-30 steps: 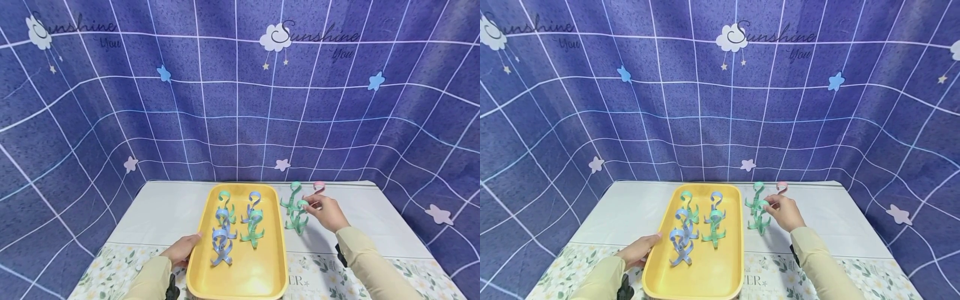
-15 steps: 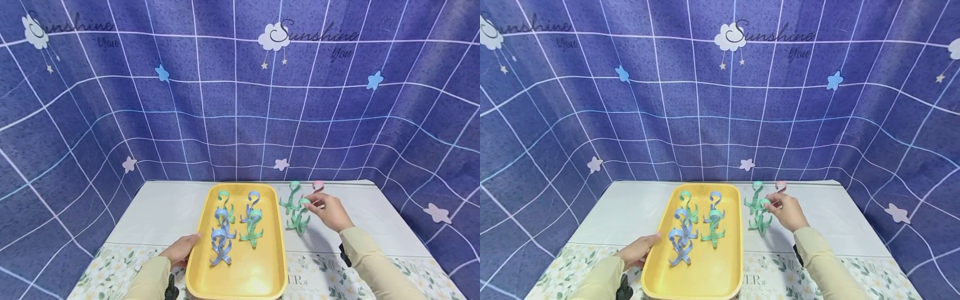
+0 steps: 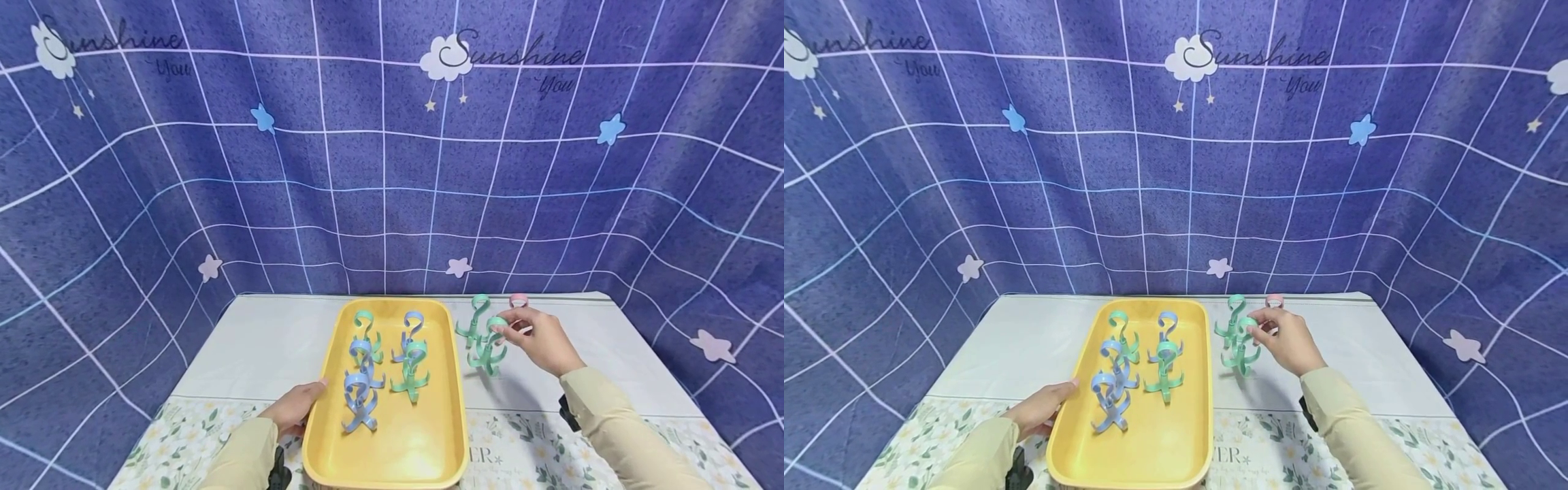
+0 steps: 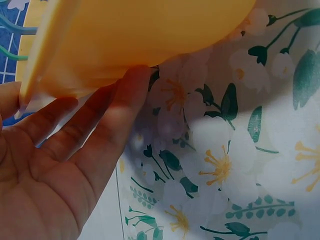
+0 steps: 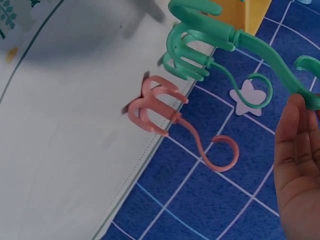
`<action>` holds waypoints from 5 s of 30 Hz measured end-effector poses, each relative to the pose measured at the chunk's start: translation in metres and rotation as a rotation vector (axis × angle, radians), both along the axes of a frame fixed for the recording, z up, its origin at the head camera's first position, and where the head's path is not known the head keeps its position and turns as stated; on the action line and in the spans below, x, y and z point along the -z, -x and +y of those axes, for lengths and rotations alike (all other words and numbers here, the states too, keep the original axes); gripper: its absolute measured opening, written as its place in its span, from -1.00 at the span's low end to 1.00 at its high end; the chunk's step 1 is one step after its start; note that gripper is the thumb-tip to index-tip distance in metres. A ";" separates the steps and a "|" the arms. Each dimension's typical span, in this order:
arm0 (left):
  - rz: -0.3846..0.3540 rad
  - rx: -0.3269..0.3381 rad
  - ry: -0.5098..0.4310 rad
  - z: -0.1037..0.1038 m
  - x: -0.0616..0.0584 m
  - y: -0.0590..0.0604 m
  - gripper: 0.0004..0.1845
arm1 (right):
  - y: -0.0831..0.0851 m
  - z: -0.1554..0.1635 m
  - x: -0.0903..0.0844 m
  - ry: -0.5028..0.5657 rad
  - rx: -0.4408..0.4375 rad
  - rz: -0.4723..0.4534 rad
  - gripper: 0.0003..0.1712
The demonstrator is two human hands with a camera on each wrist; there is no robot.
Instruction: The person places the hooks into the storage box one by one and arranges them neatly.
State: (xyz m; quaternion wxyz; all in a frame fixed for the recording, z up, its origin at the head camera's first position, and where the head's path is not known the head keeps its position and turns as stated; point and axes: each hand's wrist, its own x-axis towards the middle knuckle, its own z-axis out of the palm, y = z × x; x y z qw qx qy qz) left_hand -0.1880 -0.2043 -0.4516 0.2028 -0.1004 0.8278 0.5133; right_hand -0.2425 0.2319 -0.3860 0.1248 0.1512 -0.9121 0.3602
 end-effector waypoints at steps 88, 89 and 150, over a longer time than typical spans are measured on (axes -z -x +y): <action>0.016 0.016 0.016 0.000 0.003 -0.001 -0.40 | -0.072 -0.148 -0.030 0.163 -0.574 0.093 -0.85; 0.016 0.014 0.016 0.000 0.003 -0.001 -0.40 | -0.073 -0.150 -0.029 0.163 -0.577 0.093 -0.85; 0.014 0.026 -0.003 0.000 0.003 0.002 -0.39 | -0.080 -0.194 0.002 -0.063 -0.581 -0.184 -0.83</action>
